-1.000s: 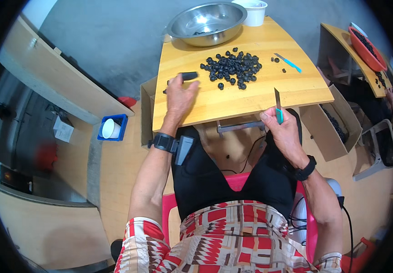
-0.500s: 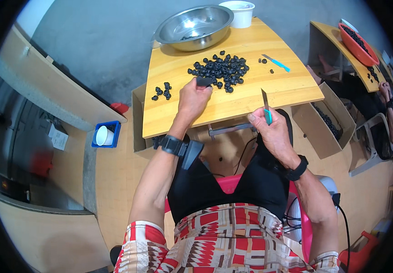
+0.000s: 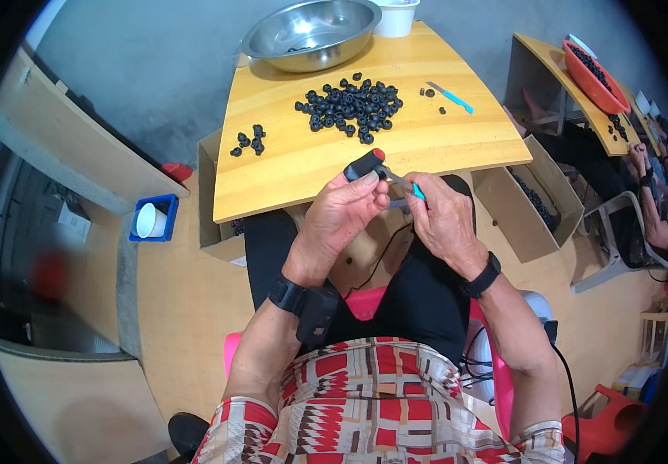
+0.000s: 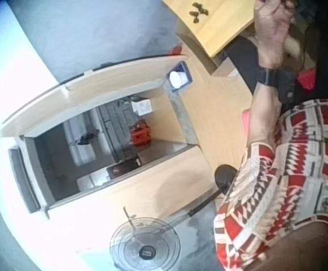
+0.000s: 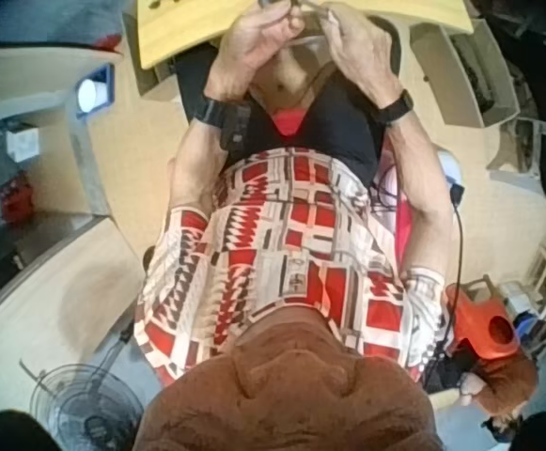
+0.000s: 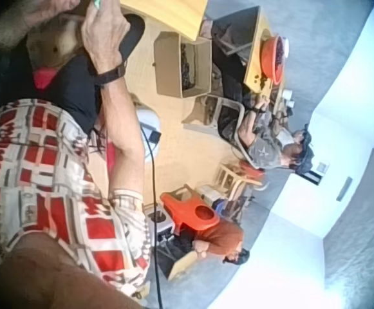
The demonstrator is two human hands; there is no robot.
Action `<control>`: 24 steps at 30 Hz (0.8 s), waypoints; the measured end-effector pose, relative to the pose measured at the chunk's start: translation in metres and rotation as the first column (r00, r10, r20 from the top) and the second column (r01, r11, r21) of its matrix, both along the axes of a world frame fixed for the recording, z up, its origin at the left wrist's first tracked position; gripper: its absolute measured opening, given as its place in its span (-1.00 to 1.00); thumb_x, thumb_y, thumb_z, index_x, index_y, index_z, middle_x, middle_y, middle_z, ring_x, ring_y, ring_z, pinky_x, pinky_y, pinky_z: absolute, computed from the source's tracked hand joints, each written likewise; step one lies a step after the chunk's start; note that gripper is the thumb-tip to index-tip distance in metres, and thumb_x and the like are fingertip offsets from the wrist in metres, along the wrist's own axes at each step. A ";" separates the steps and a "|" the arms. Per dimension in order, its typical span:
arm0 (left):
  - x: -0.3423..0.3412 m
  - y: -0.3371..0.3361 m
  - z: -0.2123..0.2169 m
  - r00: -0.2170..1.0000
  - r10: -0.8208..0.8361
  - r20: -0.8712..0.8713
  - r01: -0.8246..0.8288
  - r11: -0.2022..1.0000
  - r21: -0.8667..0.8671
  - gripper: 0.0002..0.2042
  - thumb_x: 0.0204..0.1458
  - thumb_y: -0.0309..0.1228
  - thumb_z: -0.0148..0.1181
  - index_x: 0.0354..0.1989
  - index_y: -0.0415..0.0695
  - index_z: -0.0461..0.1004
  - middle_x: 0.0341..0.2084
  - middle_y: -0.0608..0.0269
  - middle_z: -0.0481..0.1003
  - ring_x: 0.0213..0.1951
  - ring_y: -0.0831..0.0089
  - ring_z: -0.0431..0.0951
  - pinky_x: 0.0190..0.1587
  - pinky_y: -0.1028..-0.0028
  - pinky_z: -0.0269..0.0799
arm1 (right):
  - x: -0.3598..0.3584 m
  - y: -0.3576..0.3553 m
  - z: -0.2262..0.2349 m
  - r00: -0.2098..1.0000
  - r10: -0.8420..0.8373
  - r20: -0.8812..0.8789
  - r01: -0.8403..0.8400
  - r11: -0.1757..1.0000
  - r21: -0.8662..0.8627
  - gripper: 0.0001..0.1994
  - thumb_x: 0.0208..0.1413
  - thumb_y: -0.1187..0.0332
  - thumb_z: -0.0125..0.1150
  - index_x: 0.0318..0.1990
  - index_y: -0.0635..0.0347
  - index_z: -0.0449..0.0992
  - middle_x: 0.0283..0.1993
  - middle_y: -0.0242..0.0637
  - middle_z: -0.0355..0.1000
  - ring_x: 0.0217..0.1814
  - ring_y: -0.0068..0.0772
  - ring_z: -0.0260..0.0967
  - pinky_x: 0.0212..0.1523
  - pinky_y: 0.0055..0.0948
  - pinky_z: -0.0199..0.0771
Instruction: Using a small knife to trim excess material from black rubber or plastic components.
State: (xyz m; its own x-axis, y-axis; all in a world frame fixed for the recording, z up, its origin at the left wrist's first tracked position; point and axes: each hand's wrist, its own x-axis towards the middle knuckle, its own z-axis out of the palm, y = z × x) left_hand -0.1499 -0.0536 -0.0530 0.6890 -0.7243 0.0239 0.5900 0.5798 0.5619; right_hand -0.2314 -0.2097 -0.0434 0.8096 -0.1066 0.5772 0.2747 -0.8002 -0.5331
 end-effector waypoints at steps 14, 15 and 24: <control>-0.016 0.004 -0.003 0.996 -0.080 -0.035 0.080 0.997 -0.022 -0.72 0.10 -0.41 -0.01 -0.02 -0.19 0.26 -0.29 0.20 0.44 -0.32 0.49 0.47 -0.24 0.46 0.42 | -0.003 -0.002 0.006 0.995 0.036 0.092 -0.011 0.966 -0.258 -0.84 -0.10 0.43 0.17 -0.30 0.11 0.40 -0.53 -0.27 0.29 -0.51 -0.25 0.36 -0.56 -0.33 0.35; -0.016 0.004 -0.004 0.996 -0.088 -0.031 0.087 0.996 -0.032 -0.72 0.09 -0.40 0.01 -0.03 -0.19 0.26 -0.27 0.18 0.44 -0.32 0.49 0.47 -0.22 0.45 0.42 | -0.003 -0.002 0.006 0.994 0.037 0.099 -0.010 0.965 -0.262 -0.83 -0.11 0.43 0.17 -0.30 0.11 0.40 -0.54 -0.27 0.28 -0.51 -0.25 0.36 -0.56 -0.32 0.35; -0.020 0.003 -0.004 0.996 -0.076 -0.040 0.073 0.995 -0.066 -0.73 0.04 -0.44 0.05 -0.08 -0.21 0.28 -0.28 0.14 0.46 -0.32 0.46 0.48 -0.19 0.42 0.43 | -0.002 -0.002 0.006 0.995 0.062 0.084 -0.037 0.961 -0.273 -0.81 -0.13 0.44 0.17 -0.29 0.11 0.38 -0.52 -0.26 0.29 -0.50 -0.23 0.37 -0.56 -0.31 0.35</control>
